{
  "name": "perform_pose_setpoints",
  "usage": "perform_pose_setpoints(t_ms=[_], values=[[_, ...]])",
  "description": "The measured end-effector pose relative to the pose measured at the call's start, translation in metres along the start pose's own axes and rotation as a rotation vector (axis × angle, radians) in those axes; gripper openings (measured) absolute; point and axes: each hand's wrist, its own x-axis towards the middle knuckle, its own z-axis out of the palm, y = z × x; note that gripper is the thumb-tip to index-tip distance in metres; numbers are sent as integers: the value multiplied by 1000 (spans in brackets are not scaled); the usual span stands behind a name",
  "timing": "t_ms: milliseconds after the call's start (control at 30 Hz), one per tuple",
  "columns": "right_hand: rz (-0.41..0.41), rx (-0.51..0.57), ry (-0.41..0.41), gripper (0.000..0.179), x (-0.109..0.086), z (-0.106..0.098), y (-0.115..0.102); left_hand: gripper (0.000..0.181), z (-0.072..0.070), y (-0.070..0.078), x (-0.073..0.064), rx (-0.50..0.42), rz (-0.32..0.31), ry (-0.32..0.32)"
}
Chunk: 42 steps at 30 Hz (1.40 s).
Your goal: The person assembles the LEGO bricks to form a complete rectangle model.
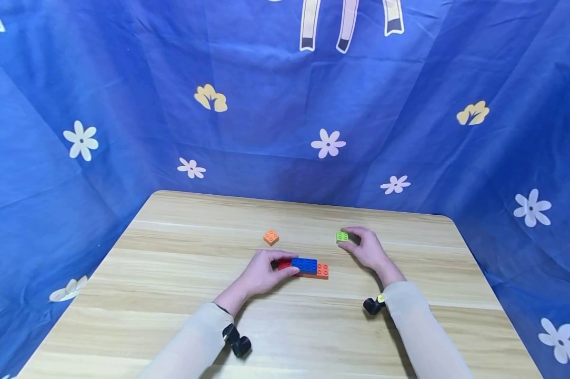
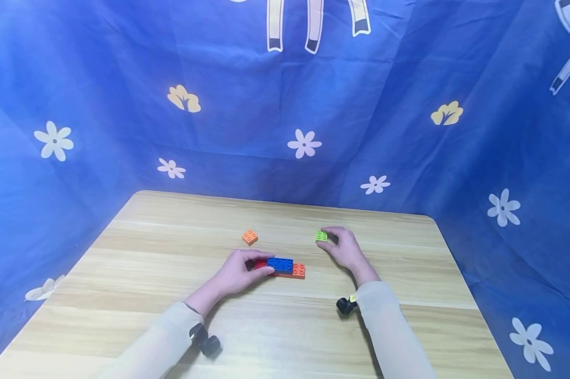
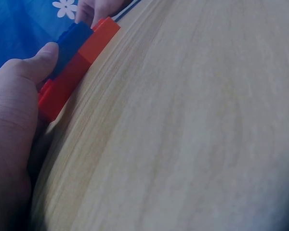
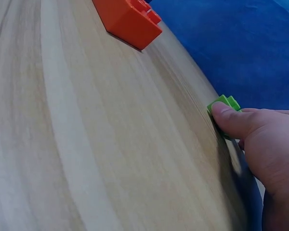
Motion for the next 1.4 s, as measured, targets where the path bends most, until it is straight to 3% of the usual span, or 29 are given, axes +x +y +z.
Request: perform_pose_setpoints(t_ms=[367,800,1400], values=[[20,53,1,45,-6,-3,-9,40,1,-3,0,-15,5,-4],[55,222,-40,49,-24,-9,-38,40,0,-2,0,-15,-11,-4],[-22,296,-86,48,-48,4,-65,43,1,-2,0,-10,15,2]])
